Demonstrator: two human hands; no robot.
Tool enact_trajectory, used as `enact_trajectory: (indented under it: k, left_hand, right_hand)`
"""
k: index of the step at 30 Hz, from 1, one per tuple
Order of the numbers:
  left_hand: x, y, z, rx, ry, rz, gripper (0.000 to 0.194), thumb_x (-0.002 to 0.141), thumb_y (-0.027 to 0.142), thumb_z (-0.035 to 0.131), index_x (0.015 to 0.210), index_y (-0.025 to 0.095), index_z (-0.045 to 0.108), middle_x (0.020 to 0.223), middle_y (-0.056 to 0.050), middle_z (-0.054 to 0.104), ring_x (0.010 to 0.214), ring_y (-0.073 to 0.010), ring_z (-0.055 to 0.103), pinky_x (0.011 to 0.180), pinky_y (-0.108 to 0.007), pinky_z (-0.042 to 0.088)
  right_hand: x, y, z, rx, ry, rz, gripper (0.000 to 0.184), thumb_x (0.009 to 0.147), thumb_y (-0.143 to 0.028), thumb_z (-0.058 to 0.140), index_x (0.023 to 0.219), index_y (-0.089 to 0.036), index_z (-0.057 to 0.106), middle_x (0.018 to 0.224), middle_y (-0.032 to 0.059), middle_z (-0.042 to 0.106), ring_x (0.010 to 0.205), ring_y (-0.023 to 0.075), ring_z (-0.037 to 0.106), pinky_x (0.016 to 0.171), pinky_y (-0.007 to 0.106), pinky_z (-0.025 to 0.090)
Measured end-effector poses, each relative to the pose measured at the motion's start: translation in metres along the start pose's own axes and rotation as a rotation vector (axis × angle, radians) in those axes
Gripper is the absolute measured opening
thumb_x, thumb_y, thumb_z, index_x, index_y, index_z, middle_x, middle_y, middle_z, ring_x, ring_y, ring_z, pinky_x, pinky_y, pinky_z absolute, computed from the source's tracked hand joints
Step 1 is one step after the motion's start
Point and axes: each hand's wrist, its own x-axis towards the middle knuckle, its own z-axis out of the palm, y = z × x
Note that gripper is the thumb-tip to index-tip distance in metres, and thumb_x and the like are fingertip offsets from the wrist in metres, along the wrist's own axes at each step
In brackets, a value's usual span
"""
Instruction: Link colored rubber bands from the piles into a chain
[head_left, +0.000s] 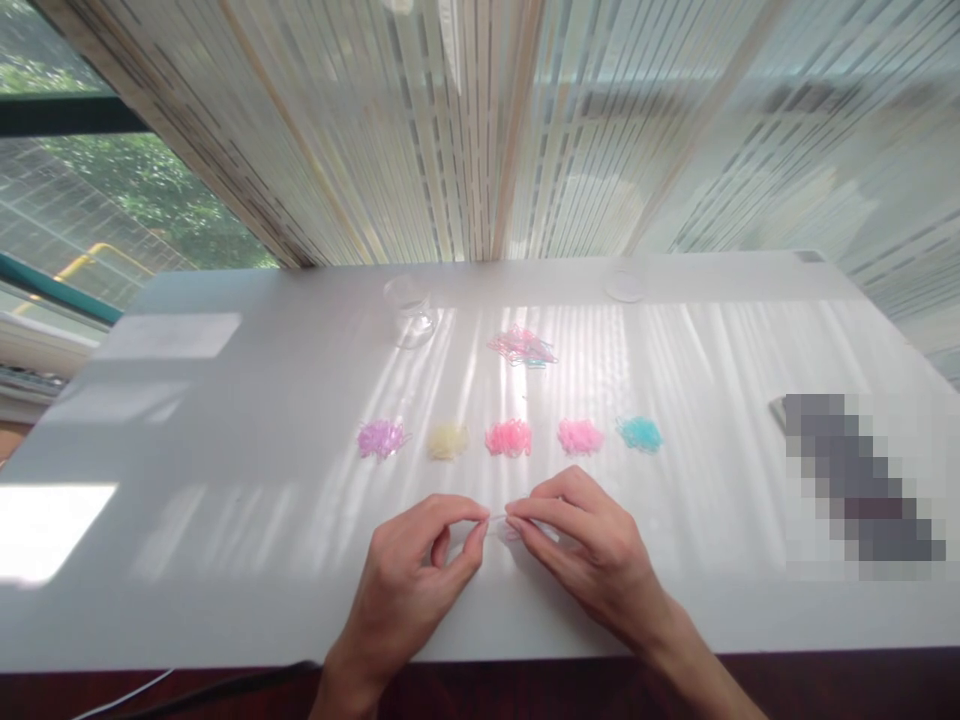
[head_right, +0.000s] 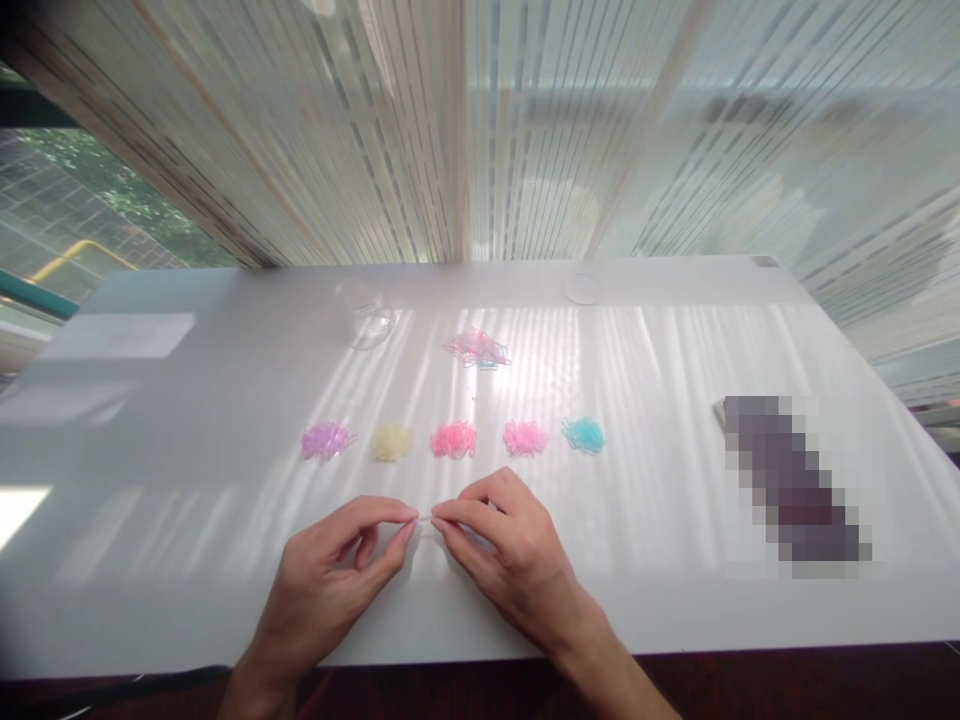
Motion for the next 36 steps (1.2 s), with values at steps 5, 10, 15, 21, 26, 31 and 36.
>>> enact_trajectory:
  k: [5,10,15,21,26,31,36]
  left_hand:
    - [0.002,-0.01,-0.016,0.171,0.124,-0.052,0.008,0.092,0.019,0.07,0.097,0.024,0.073,0.079,0.004,0.07,0.054,-0.0074,0.051,0.057,-0.019,0.047]
    - [0.01,-0.032,-0.043,0.522,0.457,-0.27,0.009,0.089,0.029,0.075,0.097,0.025,0.077,0.057,0.009,0.042,0.047,-0.0076,0.041,0.057,-0.022,0.04]
    - [0.019,-0.042,-0.049,0.617,0.472,-0.342,0.012,0.086,0.033,0.075,0.094,0.025,0.079,0.055,0.009,0.044,0.049,-0.0085,0.045,0.06,-0.024,0.039]
    - [0.021,-0.044,-0.048,0.632,0.444,-0.327,0.017,0.085,0.036,0.074,0.098,0.025,0.079,0.057,0.007,0.048,0.051,-0.0104,0.049,0.061,-0.025,0.04]
    - [0.015,-0.045,-0.053,0.621,0.477,-0.355,0.018,0.088,0.038,0.073,0.098,0.026,0.078,0.056,0.008,0.045,0.049,-0.0103,0.046,0.061,-0.025,0.041]
    - [0.012,-0.042,-0.053,0.598,0.486,-0.322,0.015,0.09,0.036,0.071,0.098,0.024,0.077,0.059,0.007,0.05,0.051,-0.0106,0.048,0.062,-0.025,0.043]
    - [0.02,-0.038,-0.043,0.594,0.383,-0.254,0.02,0.092,0.036,0.067,0.105,0.026,0.078,0.083,0.003,0.066,0.053,-0.0094,0.046,0.061,-0.026,0.043]
  right_hand:
    - [-0.003,0.001,-0.004,0.003,0.015,0.01,0.016,0.096,-0.013,0.067,0.109,-0.02,0.072,0.086,0.0039,0.069,0.078,0.0165,0.065,0.066,0.028,0.057]
    - [-0.016,0.009,-0.015,-0.052,0.027,0.064,0.017,0.097,-0.01,0.062,0.107,-0.022,0.07,0.088,0.0039,0.069,0.081,0.0174,0.066,0.069,0.03,0.057]
    - [-0.023,0.019,-0.017,-0.073,0.027,0.119,0.015,0.098,-0.011,0.061,0.104,-0.023,0.069,0.087,0.0031,0.07,0.08,0.0177,0.066,0.069,0.031,0.056]
    - [-0.021,0.02,-0.015,-0.067,0.038,0.122,0.013,0.098,-0.012,0.061,0.102,-0.023,0.068,0.084,0.0016,0.07,0.077,0.0165,0.065,0.067,0.03,0.053]
    - [-0.021,0.019,-0.016,-0.064,0.034,0.131,0.013,0.098,-0.012,0.061,0.101,-0.022,0.069,0.083,0.0015,0.07,0.077,0.0163,0.065,0.067,0.03,0.053]
    - [-0.022,0.02,-0.014,-0.068,0.029,0.129,0.013,0.098,-0.012,0.061,0.1,-0.022,0.069,0.084,0.0015,0.07,0.077,0.0165,0.065,0.068,0.03,0.053]
    - [-0.023,0.021,-0.014,-0.064,0.029,0.13,0.013,0.098,-0.012,0.061,0.1,-0.022,0.069,0.084,0.0017,0.07,0.078,0.0166,0.065,0.068,0.03,0.053]
